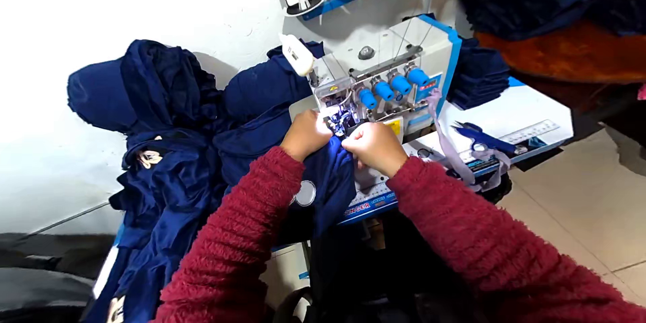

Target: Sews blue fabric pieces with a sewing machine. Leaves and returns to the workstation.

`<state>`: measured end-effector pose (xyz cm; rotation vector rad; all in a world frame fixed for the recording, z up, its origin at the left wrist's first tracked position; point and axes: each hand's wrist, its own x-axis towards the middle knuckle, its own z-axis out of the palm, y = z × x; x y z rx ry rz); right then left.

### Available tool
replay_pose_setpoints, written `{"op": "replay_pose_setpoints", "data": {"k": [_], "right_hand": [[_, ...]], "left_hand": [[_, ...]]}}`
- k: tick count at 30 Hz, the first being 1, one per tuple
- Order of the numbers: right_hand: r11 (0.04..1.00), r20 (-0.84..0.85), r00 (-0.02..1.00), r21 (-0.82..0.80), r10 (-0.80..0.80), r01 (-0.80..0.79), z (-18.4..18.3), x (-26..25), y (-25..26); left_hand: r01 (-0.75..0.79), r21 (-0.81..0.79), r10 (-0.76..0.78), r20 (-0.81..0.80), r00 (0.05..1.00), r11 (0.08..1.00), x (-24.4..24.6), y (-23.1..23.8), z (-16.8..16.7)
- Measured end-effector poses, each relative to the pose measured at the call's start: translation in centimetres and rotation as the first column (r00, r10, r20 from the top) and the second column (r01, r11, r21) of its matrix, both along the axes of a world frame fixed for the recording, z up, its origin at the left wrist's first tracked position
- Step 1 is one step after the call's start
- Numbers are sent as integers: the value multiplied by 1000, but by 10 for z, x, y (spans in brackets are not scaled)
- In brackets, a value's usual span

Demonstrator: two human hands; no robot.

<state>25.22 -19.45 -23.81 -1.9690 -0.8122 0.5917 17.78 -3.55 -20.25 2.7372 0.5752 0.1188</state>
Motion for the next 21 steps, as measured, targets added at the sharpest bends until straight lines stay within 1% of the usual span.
{"op": "replay_pose_setpoints", "data": {"k": [3, 7, 9, 10, 12, 14, 16, 17, 19, 21], "right_hand": [[1000, -26, 1000, -9, 0, -1, -2, 6, 13], [997, -36, 996, 15, -78, 79, -5, 0, 16], [996, -16, 996, 27, -90, 90, -6, -2, 15], [995, -15, 995, 35, -94, 95, -7, -3, 14], [992, -36, 994, 58, -108, 110, -10, -5, 12], [987, -79, 988, 88, -130, 137, -12, -6, 11], [984, -98, 985, 92, -141, 150, -12, -6, 13], [986, -103, 985, 84, -137, 146, -12, -6, 12], [986, -103, 986, 89, -131, 141, -12, -6, 11], [984, -88, 987, 98, -137, 146, -13, -7, 11]], "left_hand": [[24, 46, -32, 168, 985, 999, 8, 14, -14], [-18, 39, 8, 232, 973, 999, 13, 15, -21], [-32, -27, 37, 252, 967, 999, 14, 17, -26], [-52, -103, 77, 251, 965, 993, 16, 18, -28], [-116, -285, 184, 225, 957, 951, 17, 17, -28], [-176, -384, 257, 170, 951, 906, 19, 16, -22], [-204, -381, 254, 85, 963, 902, 22, 15, -12], [-199, -344, 222, 28, 975, 917, 22, 14, -6], [-158, -273, 153, -40, 987, 949, 23, 19, -2], [-108, -213, 96, -65, 993, 971, 28, 30, -4]]}}
